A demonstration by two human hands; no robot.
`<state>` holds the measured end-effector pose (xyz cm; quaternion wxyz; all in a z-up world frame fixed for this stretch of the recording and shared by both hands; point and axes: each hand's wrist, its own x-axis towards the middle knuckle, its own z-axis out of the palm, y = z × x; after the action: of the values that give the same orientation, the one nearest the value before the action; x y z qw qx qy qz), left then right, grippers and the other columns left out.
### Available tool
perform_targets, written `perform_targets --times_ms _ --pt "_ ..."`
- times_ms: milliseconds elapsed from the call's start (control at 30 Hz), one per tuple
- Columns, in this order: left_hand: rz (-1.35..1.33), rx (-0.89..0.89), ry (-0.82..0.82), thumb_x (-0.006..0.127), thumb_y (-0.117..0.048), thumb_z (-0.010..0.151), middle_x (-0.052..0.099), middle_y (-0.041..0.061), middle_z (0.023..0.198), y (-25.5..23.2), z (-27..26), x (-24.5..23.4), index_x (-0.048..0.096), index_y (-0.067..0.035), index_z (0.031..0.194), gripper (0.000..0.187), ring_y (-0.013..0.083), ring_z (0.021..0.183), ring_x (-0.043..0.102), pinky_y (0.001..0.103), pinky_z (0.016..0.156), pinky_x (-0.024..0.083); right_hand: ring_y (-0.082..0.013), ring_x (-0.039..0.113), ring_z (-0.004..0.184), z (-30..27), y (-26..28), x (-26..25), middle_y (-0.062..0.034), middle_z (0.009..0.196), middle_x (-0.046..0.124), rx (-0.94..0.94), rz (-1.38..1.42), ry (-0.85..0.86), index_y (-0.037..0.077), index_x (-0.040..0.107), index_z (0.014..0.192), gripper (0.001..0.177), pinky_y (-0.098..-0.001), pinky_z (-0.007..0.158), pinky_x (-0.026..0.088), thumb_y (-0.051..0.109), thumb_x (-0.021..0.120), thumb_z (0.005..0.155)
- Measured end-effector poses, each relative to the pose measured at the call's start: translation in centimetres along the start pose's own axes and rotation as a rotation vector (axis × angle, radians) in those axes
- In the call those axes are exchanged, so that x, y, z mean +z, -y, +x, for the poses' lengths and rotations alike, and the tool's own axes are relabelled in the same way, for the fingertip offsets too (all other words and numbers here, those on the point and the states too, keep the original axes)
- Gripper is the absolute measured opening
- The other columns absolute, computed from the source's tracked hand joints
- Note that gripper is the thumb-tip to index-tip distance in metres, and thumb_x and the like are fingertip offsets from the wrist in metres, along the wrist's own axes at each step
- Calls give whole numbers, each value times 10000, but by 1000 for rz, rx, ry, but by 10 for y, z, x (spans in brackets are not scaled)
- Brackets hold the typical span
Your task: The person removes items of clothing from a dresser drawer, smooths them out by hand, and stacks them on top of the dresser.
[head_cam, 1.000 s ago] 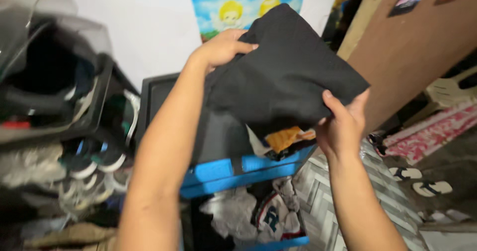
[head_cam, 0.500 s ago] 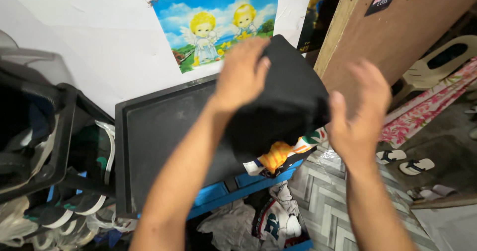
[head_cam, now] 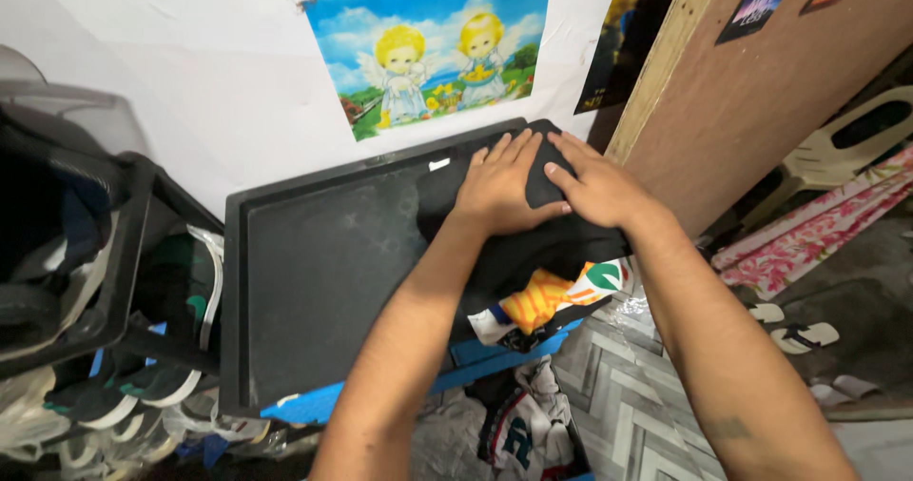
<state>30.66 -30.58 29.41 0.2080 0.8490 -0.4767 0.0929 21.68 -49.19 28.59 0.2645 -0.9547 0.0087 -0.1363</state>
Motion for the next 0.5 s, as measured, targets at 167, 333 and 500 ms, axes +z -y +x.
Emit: perform_targets --times_ms 167,333,500 --pt "5 -1 -18 718 -875 602 348 176 1622 -6 -8 -10 339 -103 1564 1290 407 1493 319 607 1175 234 -371 359 1485 -1 2 -1 -243 1597 377 -36 57 -56 47 436 1528 627 -394 1202 283 396 522 1015" --pt "45 -53 -78 698 -909 619 330 228 1629 -10 -37 -17 333 -112 1579 1300 421 1512 300 618 1219 179 -401 368 1465 -11 19 -5 -275 1592 378 -103 12 -126 35 452 1522 614 -414 1183 294 377 538 1019" --pt "15 -207 -122 724 -805 718 262 257 1616 -17 -88 -29 253 -105 1589 1212 441 1504 207 592 1186 165 -471 470 1381 -37 63 -7 -275 1517 508 -84 -139 -236 43 564 1468 501 -479 1173 354 286 594 1031"
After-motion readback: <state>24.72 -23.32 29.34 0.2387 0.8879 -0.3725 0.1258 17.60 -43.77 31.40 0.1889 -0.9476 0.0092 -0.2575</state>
